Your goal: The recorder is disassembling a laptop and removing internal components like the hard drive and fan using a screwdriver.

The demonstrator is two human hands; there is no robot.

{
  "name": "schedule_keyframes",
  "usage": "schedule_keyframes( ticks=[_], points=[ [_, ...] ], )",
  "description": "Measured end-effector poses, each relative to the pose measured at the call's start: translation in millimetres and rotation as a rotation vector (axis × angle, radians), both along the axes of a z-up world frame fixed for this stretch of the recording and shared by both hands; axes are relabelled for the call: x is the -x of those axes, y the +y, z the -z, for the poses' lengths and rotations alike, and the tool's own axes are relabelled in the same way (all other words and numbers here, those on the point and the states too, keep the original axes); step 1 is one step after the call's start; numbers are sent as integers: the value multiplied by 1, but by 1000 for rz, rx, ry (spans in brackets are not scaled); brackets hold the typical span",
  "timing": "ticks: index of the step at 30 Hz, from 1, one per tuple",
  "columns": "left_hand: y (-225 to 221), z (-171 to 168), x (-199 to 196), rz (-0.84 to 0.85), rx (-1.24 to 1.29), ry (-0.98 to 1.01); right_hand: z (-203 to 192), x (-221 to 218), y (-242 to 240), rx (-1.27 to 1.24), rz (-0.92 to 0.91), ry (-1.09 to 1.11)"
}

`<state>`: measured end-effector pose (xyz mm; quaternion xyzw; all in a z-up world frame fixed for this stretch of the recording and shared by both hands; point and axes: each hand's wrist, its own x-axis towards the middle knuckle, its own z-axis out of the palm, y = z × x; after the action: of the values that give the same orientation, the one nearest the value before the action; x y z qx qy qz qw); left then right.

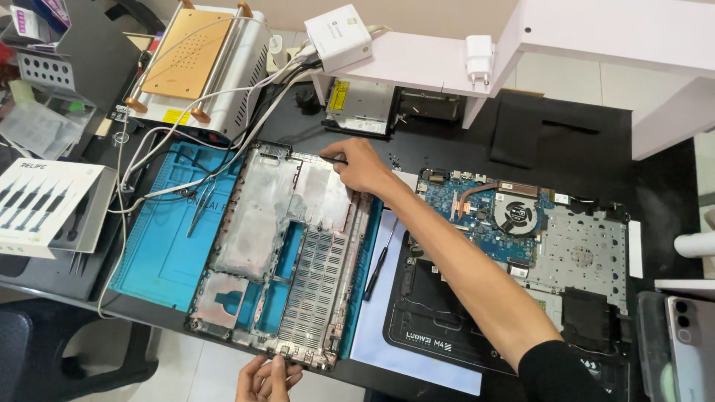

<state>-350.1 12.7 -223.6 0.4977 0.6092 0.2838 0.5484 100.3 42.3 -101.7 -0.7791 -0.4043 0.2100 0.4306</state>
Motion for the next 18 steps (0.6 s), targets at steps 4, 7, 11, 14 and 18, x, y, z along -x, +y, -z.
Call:
schedule_keyframes(
  ticks=[4,7,11,14,18],
  points=[
    [-3,-17,-15,6,51,80,-4,1,-3,32,10,-1],
    [-4,-15,-19,38,93,29,-8,0,-3,39,19,13],
    [-5,-25,-22,70,41,44,-15,0,-9,62,39,54],
    [-6,-28,-21,90,30,30,12,-12,-5,-24,17,46],
    [-2,-39,-28,80,15,66,17,-17,-4,-120,-8,8]
  ],
)
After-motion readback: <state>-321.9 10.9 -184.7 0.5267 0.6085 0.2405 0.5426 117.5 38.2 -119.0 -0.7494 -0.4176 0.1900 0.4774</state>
